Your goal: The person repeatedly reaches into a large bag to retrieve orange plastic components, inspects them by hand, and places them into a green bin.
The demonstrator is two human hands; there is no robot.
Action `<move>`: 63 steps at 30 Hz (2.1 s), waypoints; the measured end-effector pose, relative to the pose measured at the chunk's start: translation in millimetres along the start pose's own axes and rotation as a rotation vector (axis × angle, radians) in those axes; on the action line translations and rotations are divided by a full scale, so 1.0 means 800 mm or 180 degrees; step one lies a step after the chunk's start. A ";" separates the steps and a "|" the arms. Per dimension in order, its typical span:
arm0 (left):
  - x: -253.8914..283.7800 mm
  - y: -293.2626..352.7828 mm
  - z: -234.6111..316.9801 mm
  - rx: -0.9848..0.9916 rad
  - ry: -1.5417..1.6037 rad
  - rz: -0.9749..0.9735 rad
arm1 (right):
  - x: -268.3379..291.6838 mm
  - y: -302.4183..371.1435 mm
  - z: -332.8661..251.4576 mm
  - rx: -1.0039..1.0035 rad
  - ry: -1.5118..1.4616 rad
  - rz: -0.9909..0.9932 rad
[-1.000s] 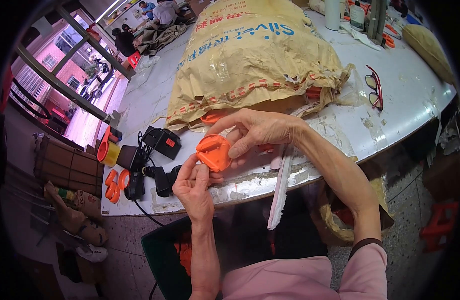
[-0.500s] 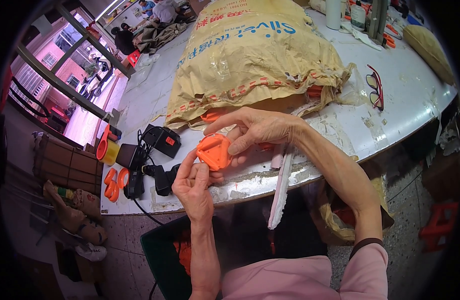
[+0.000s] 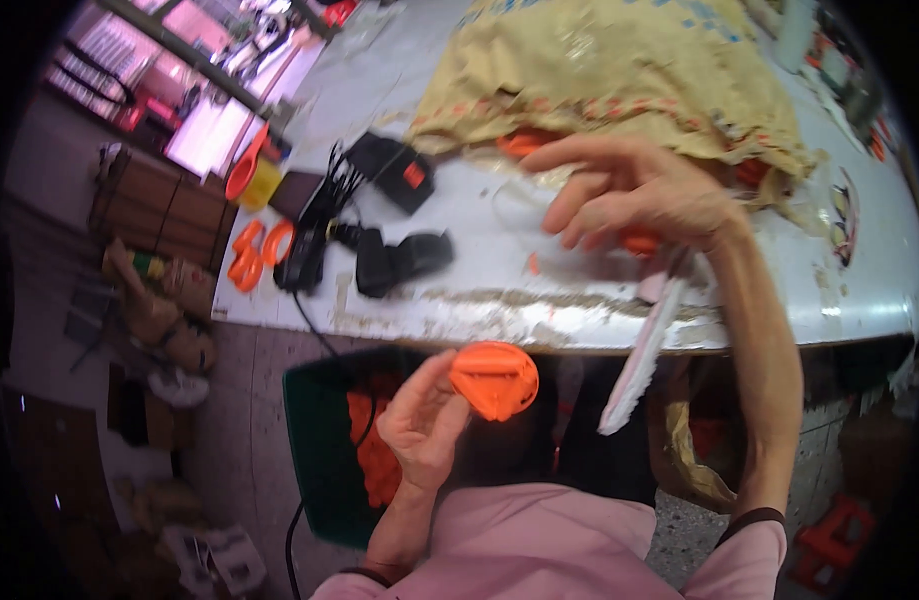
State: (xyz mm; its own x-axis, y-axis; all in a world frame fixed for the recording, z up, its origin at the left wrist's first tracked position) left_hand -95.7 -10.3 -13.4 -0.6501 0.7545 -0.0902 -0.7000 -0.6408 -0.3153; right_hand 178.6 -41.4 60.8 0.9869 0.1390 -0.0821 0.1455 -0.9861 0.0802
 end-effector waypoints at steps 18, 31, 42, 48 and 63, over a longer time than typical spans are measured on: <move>0.342 0.452 -0.336 0.3757 -0.0495 0.3898 | 0.018 -0.011 0.017 0.0236 0.1647 0.1322; 0.154 0.204 -0.161 0.1452 -0.1271 0.1537 | 0.033 -0.021 0.024 0.0583 0.3530 0.1109; 0.007 -0.035 0.006 -0.0790 -0.1668 -0.0289 | 0.034 -0.063 0.038 0.0462 0.3581 0.1464; -0.044 -0.109 0.008 -0.0834 -0.1666 -0.0511 | 0.037 -0.060 0.037 0.0741 0.3850 0.1949; -0.029 -0.134 -0.016 0.0137 0.0237 -0.0038 | 0.001 -0.023 0.030 0.0006 0.1045 0.0183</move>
State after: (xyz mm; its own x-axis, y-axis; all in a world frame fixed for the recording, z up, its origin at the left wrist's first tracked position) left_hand -1.6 43.1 10.2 -0.6190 0.7695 -0.1570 -0.7207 -0.6360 -0.2759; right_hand 175.2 -25.1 35.3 0.9634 0.1047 0.2470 0.0891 -0.9933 0.0735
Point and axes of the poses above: each hand's wrist, its own y-axis away from the middle knuckle, its own x-axis out of the back of the hand, z = x × y, the point moved 4 cm from there along -y, towards the middle knuckle, and after that the axes turned 11 degrees about -z, right-handed, at the moved point
